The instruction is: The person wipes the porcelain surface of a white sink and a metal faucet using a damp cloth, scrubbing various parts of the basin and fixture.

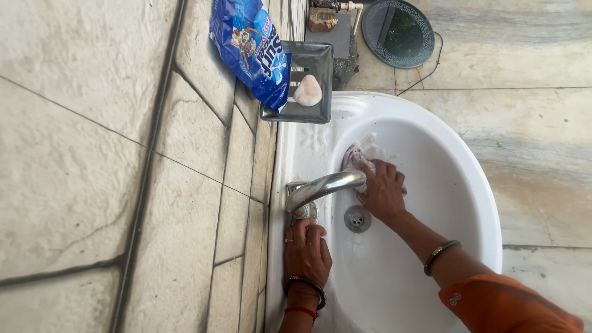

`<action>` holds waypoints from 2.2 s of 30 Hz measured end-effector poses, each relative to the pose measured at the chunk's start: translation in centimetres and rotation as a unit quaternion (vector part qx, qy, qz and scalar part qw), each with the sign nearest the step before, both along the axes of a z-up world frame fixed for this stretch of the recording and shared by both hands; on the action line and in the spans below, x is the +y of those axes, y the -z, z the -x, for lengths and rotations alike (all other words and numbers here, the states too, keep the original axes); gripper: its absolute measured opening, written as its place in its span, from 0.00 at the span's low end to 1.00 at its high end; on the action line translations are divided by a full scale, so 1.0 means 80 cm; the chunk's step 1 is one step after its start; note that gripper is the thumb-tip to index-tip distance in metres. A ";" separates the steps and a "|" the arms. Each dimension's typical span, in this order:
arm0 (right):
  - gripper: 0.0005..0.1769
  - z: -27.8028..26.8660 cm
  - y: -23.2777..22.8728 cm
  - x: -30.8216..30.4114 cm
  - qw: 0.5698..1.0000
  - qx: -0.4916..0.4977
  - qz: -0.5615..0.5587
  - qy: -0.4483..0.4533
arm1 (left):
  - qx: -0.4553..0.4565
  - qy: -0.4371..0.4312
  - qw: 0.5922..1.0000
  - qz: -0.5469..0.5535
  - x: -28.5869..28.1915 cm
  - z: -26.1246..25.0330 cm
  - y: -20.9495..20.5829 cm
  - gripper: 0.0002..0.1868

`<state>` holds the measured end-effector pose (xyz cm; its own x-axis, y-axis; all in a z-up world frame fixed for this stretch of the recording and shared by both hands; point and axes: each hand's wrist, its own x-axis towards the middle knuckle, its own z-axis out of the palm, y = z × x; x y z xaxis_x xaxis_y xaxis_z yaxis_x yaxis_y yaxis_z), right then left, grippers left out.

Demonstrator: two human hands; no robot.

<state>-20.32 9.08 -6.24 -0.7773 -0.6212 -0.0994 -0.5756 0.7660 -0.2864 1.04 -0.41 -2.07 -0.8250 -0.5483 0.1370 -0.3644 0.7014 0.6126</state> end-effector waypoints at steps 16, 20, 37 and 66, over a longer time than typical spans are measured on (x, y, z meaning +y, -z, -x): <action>0.33 -0.067 -0.010 0.047 0.975 -0.180 -0.078 -0.099 | -0.016 -0.003 1.000 -0.024 0.004 0.003 -0.006 0.05; 0.35 -0.049 -0.020 0.073 0.947 -0.187 -0.075 -0.248 | 0.011 -0.012 1.000 0.006 -0.001 0.003 -0.007 0.03; 0.23 0.036 -0.006 0.019 0.992 0.069 0.056 -0.089 | 0.016 -0.014 1.000 0.006 0.002 0.002 -0.004 0.04; 0.27 0.010 -0.002 0.017 0.998 0.035 0.023 -0.052 | 0.015 -0.019 1.000 0.006 0.009 0.008 -0.003 0.03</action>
<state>-21.08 10.42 -6.04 -0.7118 -0.7022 -0.0165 -0.6716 0.6874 -0.2766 0.43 0.33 -1.84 -0.7996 -0.5768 0.1672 -0.3726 0.6948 0.6151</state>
